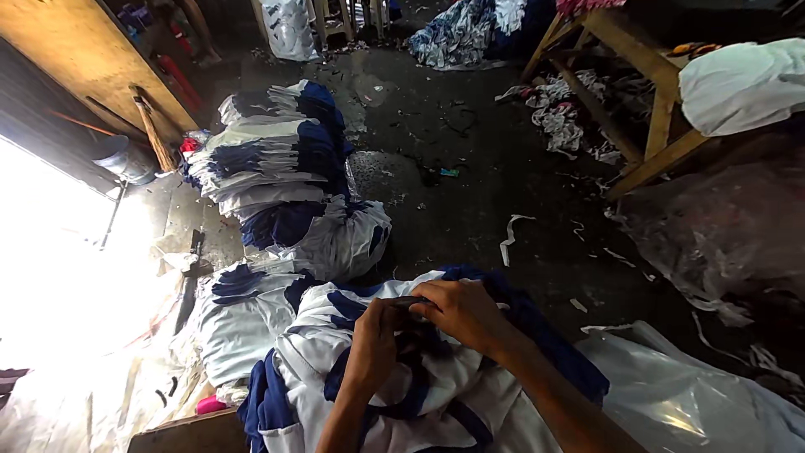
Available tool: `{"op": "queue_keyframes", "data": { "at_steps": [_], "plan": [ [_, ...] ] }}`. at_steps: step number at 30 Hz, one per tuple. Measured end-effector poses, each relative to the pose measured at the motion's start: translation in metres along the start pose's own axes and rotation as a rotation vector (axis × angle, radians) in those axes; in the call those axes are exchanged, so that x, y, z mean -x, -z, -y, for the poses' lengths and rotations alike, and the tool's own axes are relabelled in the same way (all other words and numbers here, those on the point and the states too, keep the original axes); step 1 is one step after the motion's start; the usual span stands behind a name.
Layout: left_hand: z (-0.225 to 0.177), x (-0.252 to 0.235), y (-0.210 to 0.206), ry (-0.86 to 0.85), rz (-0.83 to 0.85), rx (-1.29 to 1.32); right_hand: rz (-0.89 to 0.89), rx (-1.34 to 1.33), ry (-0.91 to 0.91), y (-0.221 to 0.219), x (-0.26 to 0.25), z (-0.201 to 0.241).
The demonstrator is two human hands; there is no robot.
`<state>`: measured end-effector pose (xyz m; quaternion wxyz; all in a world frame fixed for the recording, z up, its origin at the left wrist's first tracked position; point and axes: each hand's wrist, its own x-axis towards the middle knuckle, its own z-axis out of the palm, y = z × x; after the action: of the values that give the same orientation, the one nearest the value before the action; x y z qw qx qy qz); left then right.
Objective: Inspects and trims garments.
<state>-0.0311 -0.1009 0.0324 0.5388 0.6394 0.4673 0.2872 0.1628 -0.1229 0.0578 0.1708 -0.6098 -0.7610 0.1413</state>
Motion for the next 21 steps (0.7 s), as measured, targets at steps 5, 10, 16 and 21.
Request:
{"op": "queue_keyframes", "data": {
  "at_steps": [5,10,16,21],
  "plan": [
    [-0.001,0.001,0.001,0.0,0.008,-0.001,-0.086,0.125,0.067,-0.003,0.002,0.003],
    [0.0,0.001,0.0,-0.005,0.01,-0.017,-0.056,-0.003,-0.032,-0.004,-0.003,-0.005],
    [0.0,-0.007,0.037,-0.144,0.122,-0.052,0.321,-0.255,-0.199,-0.002,-0.014,-0.008],
    [-0.015,-0.023,0.098,0.222,-0.301,-0.614,0.061,-0.269,-0.188,-0.013,0.002,-0.009]
  ]
}}
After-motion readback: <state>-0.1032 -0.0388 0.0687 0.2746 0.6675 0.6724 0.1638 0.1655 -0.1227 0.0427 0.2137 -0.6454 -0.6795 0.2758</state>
